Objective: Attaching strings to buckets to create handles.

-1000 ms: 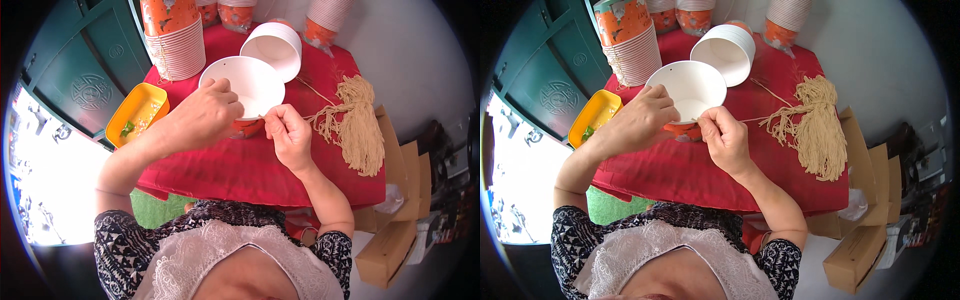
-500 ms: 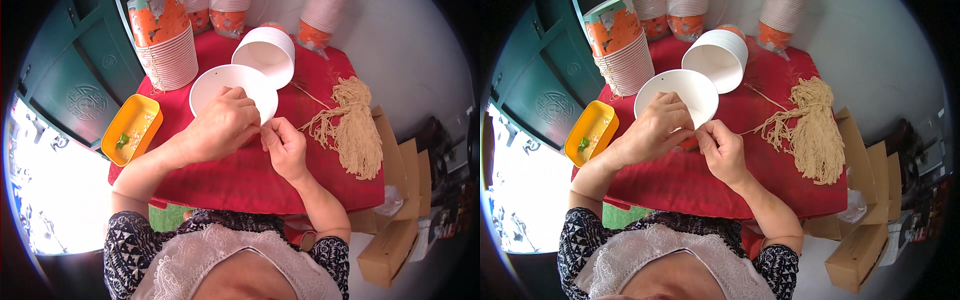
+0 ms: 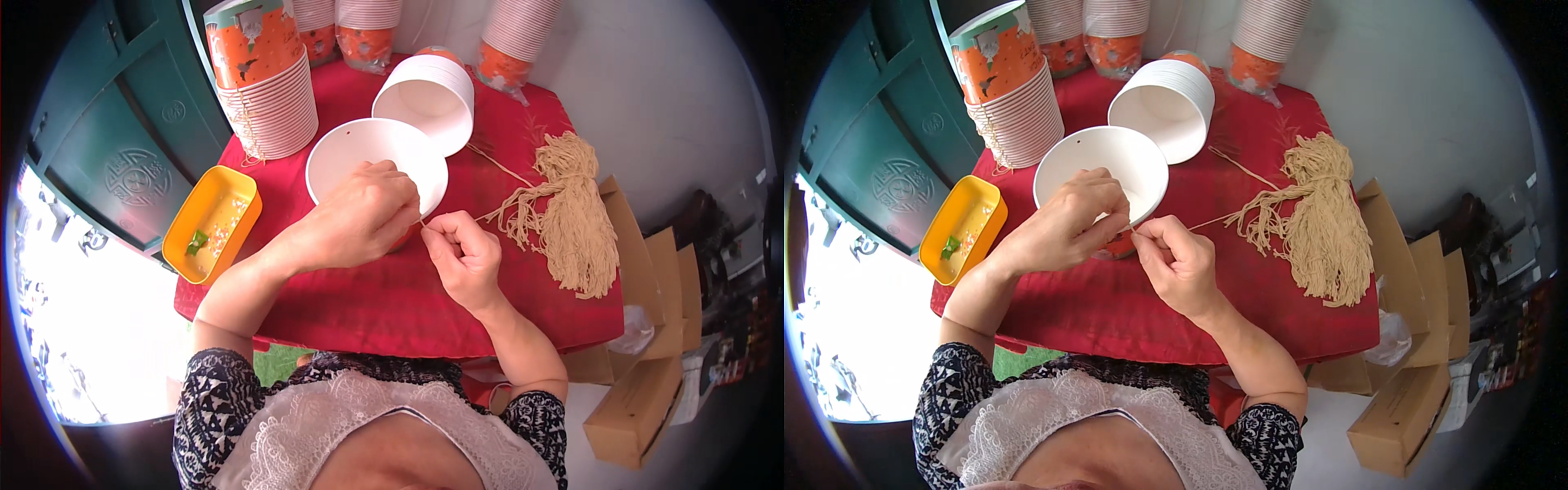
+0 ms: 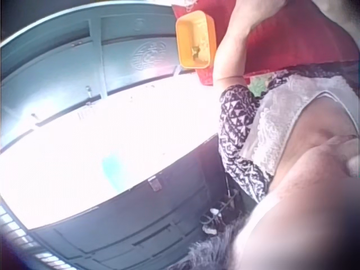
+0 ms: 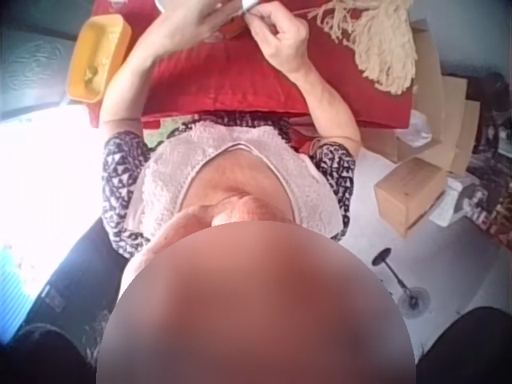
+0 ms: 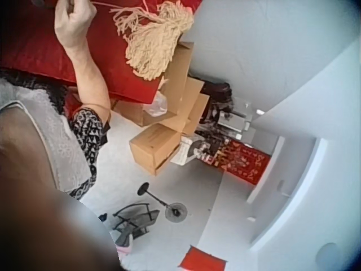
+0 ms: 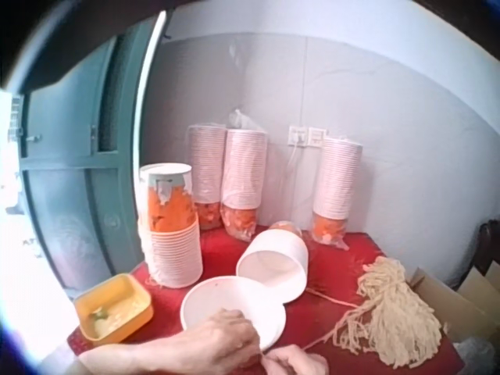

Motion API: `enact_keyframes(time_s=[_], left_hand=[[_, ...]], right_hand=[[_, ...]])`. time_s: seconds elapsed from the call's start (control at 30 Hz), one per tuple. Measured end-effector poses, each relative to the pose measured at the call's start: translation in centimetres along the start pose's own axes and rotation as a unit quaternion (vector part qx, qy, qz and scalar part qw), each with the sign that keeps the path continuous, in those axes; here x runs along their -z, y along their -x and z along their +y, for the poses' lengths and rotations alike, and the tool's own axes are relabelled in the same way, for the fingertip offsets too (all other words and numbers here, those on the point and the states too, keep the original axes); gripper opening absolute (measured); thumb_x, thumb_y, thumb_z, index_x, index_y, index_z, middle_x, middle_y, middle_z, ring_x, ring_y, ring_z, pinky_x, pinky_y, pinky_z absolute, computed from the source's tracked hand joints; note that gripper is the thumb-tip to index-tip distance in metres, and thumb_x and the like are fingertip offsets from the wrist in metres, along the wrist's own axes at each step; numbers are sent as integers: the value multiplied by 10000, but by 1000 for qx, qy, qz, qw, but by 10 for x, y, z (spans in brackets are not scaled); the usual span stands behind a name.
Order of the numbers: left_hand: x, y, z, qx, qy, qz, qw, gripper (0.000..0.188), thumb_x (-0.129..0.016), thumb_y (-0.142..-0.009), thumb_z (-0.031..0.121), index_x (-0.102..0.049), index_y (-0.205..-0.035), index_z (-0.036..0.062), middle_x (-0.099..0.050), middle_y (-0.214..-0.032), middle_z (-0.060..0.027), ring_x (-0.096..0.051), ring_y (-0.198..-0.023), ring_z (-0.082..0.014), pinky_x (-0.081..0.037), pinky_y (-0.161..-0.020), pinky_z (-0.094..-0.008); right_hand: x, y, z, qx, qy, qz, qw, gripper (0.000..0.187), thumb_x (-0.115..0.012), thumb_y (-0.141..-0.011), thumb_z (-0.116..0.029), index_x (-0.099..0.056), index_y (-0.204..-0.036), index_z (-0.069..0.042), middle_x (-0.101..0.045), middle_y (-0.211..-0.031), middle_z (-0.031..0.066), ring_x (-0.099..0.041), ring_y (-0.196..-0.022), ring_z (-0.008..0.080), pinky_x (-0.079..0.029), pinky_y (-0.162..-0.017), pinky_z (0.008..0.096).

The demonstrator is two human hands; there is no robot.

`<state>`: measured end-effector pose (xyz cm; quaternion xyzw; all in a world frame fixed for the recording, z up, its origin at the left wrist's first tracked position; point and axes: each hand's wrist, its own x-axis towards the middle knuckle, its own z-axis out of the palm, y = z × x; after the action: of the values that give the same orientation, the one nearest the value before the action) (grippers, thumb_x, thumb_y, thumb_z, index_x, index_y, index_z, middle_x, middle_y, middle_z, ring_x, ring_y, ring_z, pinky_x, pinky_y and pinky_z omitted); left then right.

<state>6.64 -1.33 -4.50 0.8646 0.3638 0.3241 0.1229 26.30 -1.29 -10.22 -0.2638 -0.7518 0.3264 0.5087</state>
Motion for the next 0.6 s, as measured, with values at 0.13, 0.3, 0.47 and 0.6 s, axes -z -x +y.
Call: enact_keyframes(time_s=[0.13,0.3,0.47,0.6], left_hand=[[-2,-2,1,-14,17,6,1000,107,-618,-833,61,-566,-768,-7,-579,-739,-146,-553,-775,-340,-431,-749,-431],[-1,-2,-5,-1,-3,57,998,150,-612,-862,88,-585,-755,-13,-584,-715,-179,-571,-738,-372,-453,-685,-459],[-1,0,-8,88,30,116,989,214,-616,-913,138,-615,-780,-29,-624,-700,-203,-628,-673,-386,-477,-598,-462],[6,0,-6,119,19,80,989,193,-573,-957,92,-626,-828,-42,-639,-730,-116,-618,-668,-197,-487,-618,-328]], right_hand=[[1,0,-5,56,31,26,998,136,-629,-861,72,-551,-788,-12,-519,-555,-19,-475,-466,19,-338,-416,213],[3,3,-6,88,40,22,995,184,-608,-783,125,-524,-724,-27,-497,-524,-2,-502,-428,60,-360,-400,230],[2,3,-2,148,77,5,986,222,-642,-699,121,-493,-681,-42,-471,-505,26,-501,-399,127,-375,-391,265],[0,1,0,174,138,-3,975,260,-643,-645,119,-456,-647,-62,-460,-498,37,-510,-398,169,-381,-385,285]])
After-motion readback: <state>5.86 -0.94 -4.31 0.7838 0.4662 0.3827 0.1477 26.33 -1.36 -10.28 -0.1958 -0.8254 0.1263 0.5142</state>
